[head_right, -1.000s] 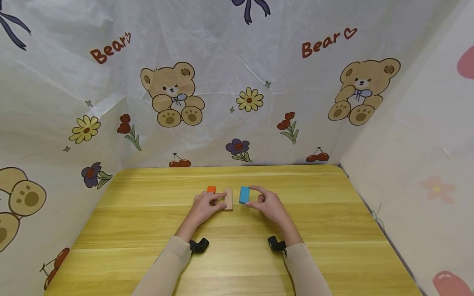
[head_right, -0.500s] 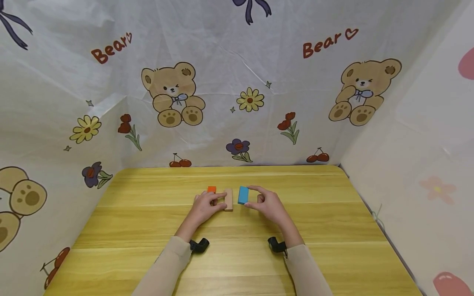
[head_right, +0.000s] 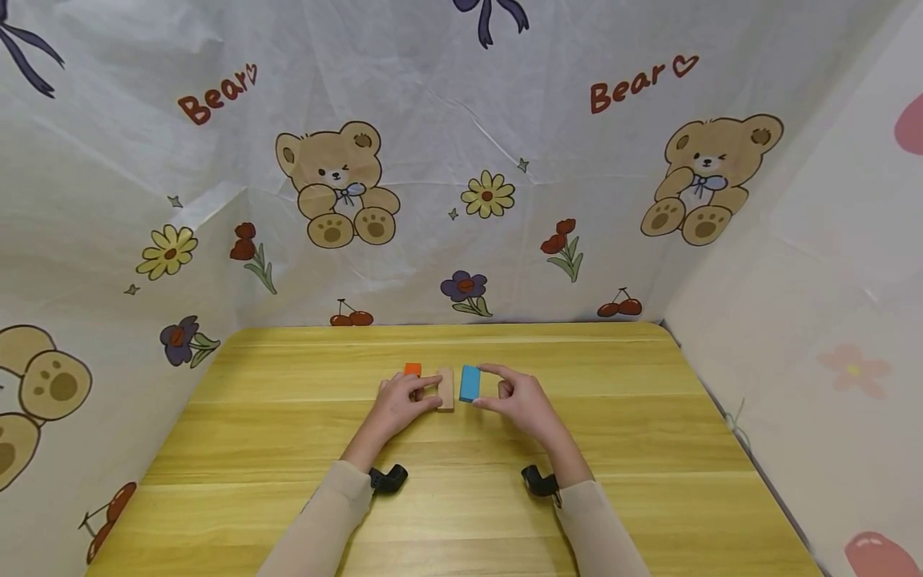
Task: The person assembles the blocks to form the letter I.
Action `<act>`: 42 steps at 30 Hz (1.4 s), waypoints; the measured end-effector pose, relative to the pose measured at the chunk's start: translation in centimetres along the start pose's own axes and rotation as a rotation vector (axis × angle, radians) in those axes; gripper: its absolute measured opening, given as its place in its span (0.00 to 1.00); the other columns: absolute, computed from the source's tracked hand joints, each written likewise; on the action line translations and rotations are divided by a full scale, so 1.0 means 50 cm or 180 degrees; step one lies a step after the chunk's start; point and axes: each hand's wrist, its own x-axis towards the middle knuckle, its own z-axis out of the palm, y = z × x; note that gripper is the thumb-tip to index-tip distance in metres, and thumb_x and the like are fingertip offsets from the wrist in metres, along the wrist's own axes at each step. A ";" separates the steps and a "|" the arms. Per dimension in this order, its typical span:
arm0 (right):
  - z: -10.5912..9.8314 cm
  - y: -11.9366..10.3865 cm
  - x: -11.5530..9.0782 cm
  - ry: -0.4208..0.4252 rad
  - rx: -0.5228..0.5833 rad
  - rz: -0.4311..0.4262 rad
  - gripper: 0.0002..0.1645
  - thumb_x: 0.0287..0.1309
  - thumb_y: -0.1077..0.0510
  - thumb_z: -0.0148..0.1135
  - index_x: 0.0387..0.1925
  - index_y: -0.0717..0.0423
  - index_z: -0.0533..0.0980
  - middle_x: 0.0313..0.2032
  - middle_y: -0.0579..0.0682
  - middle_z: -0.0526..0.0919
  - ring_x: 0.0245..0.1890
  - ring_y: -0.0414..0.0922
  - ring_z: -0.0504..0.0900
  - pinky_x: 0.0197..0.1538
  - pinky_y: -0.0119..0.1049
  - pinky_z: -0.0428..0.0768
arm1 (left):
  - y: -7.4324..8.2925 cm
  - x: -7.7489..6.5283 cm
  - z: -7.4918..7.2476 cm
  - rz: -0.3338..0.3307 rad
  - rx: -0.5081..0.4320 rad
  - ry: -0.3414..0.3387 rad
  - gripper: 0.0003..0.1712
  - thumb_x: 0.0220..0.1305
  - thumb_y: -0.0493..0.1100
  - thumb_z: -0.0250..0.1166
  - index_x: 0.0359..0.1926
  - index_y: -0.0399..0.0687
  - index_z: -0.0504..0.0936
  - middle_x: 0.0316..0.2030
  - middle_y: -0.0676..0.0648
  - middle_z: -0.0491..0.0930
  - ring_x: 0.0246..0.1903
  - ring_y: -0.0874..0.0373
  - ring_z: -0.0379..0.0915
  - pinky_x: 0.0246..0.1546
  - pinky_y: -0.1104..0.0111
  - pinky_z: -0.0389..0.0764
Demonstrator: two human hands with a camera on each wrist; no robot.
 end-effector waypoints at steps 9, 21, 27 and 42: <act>0.008 -0.001 -0.008 -0.0054 0.0102 0.0056 0.38 0.59 0.48 0.80 0.70 0.47 0.78 0.19 0.43 0.64 0.20 0.40 0.60 0.25 0.31 0.60 | 0.000 0.001 -0.001 0.0007 0.0032 -0.0012 0.25 0.65 0.58 0.75 0.62 0.61 0.88 0.24 0.58 0.75 0.32 0.59 0.63 0.41 0.61 0.55; 0.026 -0.004 -0.013 -0.0150 0.0136 -0.0059 0.38 0.59 0.50 0.80 0.70 0.50 0.79 0.18 0.42 0.62 0.19 0.37 0.58 0.25 0.30 0.60 | -0.003 0.003 0.001 -0.0003 0.0057 -0.0035 0.25 0.66 0.59 0.74 0.62 0.62 0.88 0.24 0.59 0.75 0.32 0.60 0.64 0.41 0.61 0.56; 0.033 -0.008 -0.015 -0.0188 0.0172 -0.0051 0.38 0.58 0.50 0.80 0.70 0.50 0.79 0.18 0.42 0.61 0.19 0.38 0.58 0.24 0.30 0.60 | -0.004 0.003 -0.001 -0.0001 0.0038 -0.0032 0.26 0.66 0.59 0.74 0.62 0.62 0.88 0.24 0.58 0.76 0.32 0.60 0.64 0.41 0.61 0.56; 0.053 -0.008 -0.016 -0.0271 0.0135 -0.0009 0.38 0.58 0.49 0.80 0.70 0.48 0.79 0.18 0.41 0.61 0.19 0.38 0.58 0.24 0.30 0.60 | -0.008 0.002 0.003 -0.0002 0.0065 -0.0034 0.26 0.66 0.60 0.73 0.63 0.63 0.88 0.25 0.58 0.75 0.33 0.60 0.64 0.41 0.62 0.56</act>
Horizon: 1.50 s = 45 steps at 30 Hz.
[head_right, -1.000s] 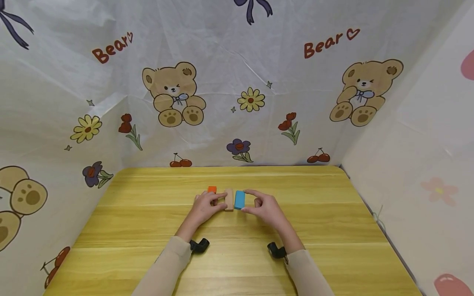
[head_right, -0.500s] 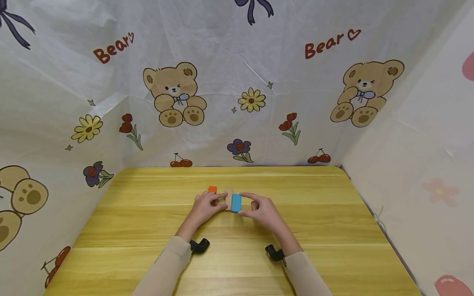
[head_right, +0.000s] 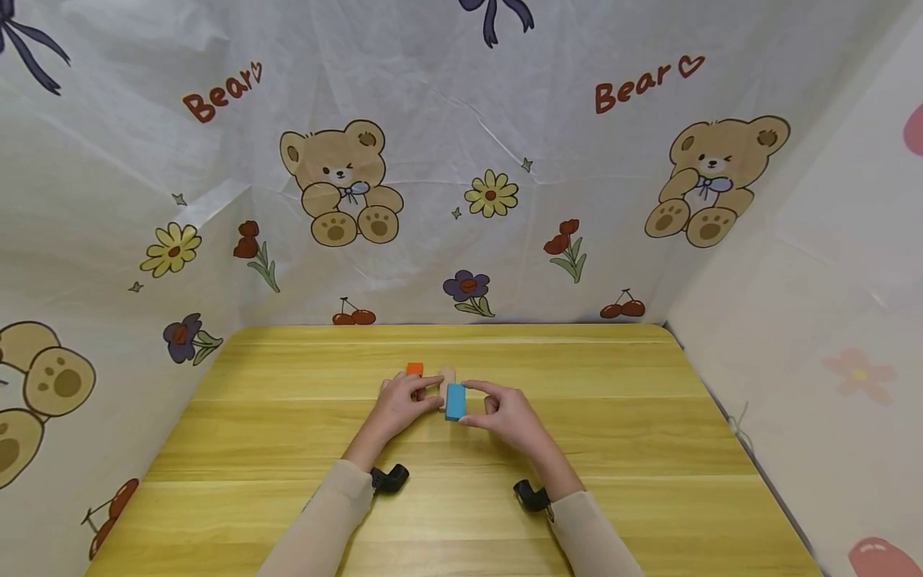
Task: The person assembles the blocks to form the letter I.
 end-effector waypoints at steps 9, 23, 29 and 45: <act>0.010 -0.001 0.000 -0.0051 -0.0019 -0.0004 0.37 0.59 0.50 0.80 0.69 0.48 0.79 0.18 0.42 0.62 0.19 0.39 0.59 0.24 0.30 0.60 | 0.001 0.000 -0.002 0.0019 0.0019 -0.0004 0.26 0.66 0.60 0.73 0.63 0.63 0.88 0.24 0.58 0.74 0.31 0.60 0.62 0.41 0.62 0.56; 0.023 0.010 0.003 -0.0146 -0.0096 -0.0059 0.37 0.58 0.49 0.80 0.69 0.48 0.80 0.18 0.41 0.62 0.18 0.38 0.59 0.24 0.30 0.60 | 0.006 0.000 -0.002 -0.0031 0.0064 -0.0035 0.26 0.67 0.59 0.72 0.64 0.62 0.87 0.23 0.58 0.74 0.31 0.59 0.62 0.41 0.62 0.56; 0.024 0.011 0.001 -0.0189 -0.0115 -0.0040 0.37 0.58 0.49 0.80 0.69 0.47 0.80 0.18 0.41 0.62 0.18 0.39 0.59 0.24 0.30 0.60 | 0.005 0.001 0.000 -0.0023 0.0083 -0.0025 0.25 0.68 0.58 0.72 0.63 0.63 0.87 0.23 0.58 0.74 0.31 0.60 0.62 0.41 0.62 0.56; 0.031 0.023 -0.001 -0.0274 -0.0209 -0.0061 0.36 0.58 0.48 0.80 0.68 0.46 0.80 0.18 0.41 0.64 0.18 0.38 0.60 0.24 0.29 0.60 | 0.009 -0.001 -0.003 -0.0013 0.0020 -0.0013 0.25 0.68 0.56 0.73 0.64 0.60 0.87 0.25 0.57 0.75 0.31 0.59 0.61 0.41 0.62 0.56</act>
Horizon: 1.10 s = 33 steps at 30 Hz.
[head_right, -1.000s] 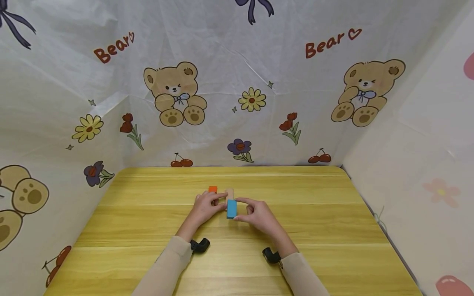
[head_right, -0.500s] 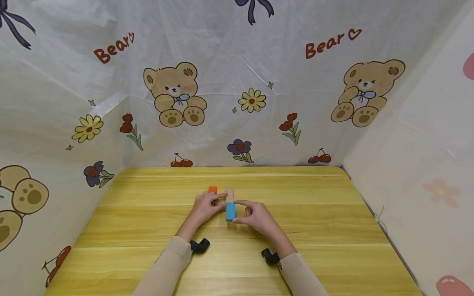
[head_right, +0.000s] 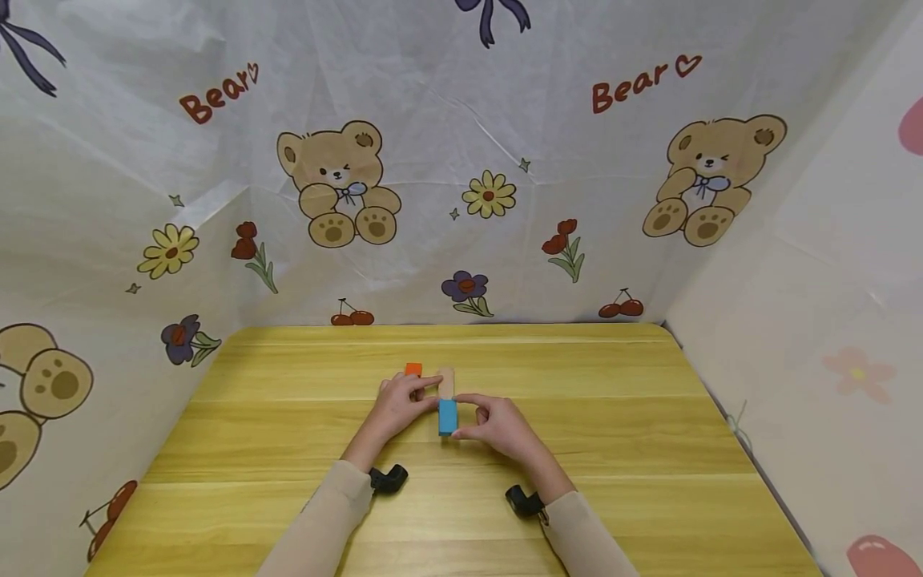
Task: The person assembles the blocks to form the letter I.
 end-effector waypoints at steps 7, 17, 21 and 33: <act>0.005 0.007 0.004 -0.0036 -0.0076 -0.0030 0.36 0.58 0.48 0.80 0.67 0.47 0.81 0.17 0.41 0.66 0.18 0.37 0.61 0.24 0.29 0.61 | 0.000 0.000 -0.002 0.0027 0.0020 0.0008 0.25 0.68 0.56 0.74 0.63 0.60 0.88 0.24 0.57 0.74 0.31 0.59 0.61 0.41 0.62 0.55; 0.013 0.016 0.007 -0.0075 -0.0123 0.0051 0.37 0.55 0.45 0.82 0.67 0.43 0.82 0.18 0.41 0.67 0.18 0.38 0.62 0.24 0.30 0.61 | -0.004 0.000 -0.002 0.0053 0.0057 -0.0010 0.26 0.67 0.58 0.73 0.64 0.61 0.87 0.24 0.58 0.74 0.31 0.60 0.62 0.41 0.62 0.55; 0.014 0.014 0.006 -0.0060 -0.0208 0.0087 0.38 0.54 0.43 0.82 0.66 0.41 0.82 0.19 0.41 0.67 0.18 0.38 0.63 0.24 0.30 0.60 | -0.005 0.001 -0.001 0.0079 0.0061 -0.0005 0.26 0.67 0.59 0.73 0.64 0.61 0.87 0.23 0.58 0.74 0.31 0.60 0.62 0.40 0.62 0.55; 0.018 0.010 0.004 0.0033 -0.0469 0.0077 0.36 0.54 0.42 0.82 0.65 0.40 0.83 0.17 0.40 0.69 0.17 0.37 0.64 0.24 0.30 0.60 | -0.005 0.001 0.002 0.0022 0.0071 -0.0003 0.26 0.66 0.59 0.73 0.64 0.63 0.87 0.24 0.58 0.73 0.31 0.60 0.62 0.41 0.62 0.55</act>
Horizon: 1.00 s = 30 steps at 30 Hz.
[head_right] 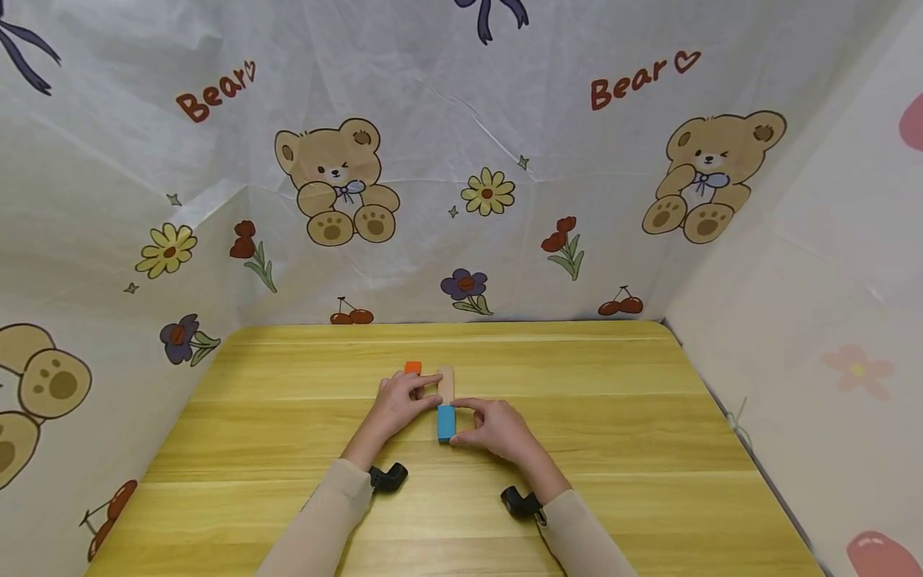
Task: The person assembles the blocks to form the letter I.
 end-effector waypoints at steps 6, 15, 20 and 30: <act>0.000 -0.004 0.000 0.0031 -0.0217 -0.0028 0.36 0.54 0.41 0.82 0.65 0.39 0.83 0.16 0.39 0.69 0.16 0.37 0.63 0.23 0.29 0.59 | 0.004 -0.003 -0.002 -0.0012 -0.0045 0.0004 0.27 0.66 0.58 0.74 0.64 0.62 0.87 0.25 0.57 0.72 0.32 0.59 0.62 0.41 0.62 0.55; 0.003 -0.007 0.001 0.0085 -0.0451 -0.0029 0.36 0.53 0.40 0.82 0.64 0.38 0.83 0.16 0.39 0.71 0.16 0.36 0.65 0.24 0.30 0.60 | 0.003 0.000 -0.003 -0.0017 -0.0050 -0.0016 0.26 0.66 0.58 0.74 0.64 0.61 0.87 0.24 0.58 0.73 0.31 0.59 0.61 0.41 0.61 0.55; 0.006 -0.011 0.003 0.0112 -0.0623 -0.0032 0.36 0.51 0.39 0.83 0.63 0.38 0.82 0.18 0.39 0.72 0.18 0.37 0.66 0.25 0.30 0.62 | 0.007 -0.002 -0.007 0.0006 -0.0085 0.0003 0.26 0.66 0.57 0.74 0.63 0.60 0.87 0.24 0.57 0.73 0.30 0.58 0.61 0.41 0.61 0.55; 0.008 -0.014 0.000 0.0100 -0.0705 -0.0074 0.37 0.53 0.40 0.82 0.64 0.38 0.81 0.18 0.38 0.73 0.18 0.37 0.68 0.25 0.31 0.62 | 0.010 -0.004 -0.007 -0.0013 -0.0062 -0.0018 0.26 0.67 0.57 0.74 0.64 0.60 0.87 0.25 0.56 0.73 0.31 0.58 0.62 0.41 0.61 0.54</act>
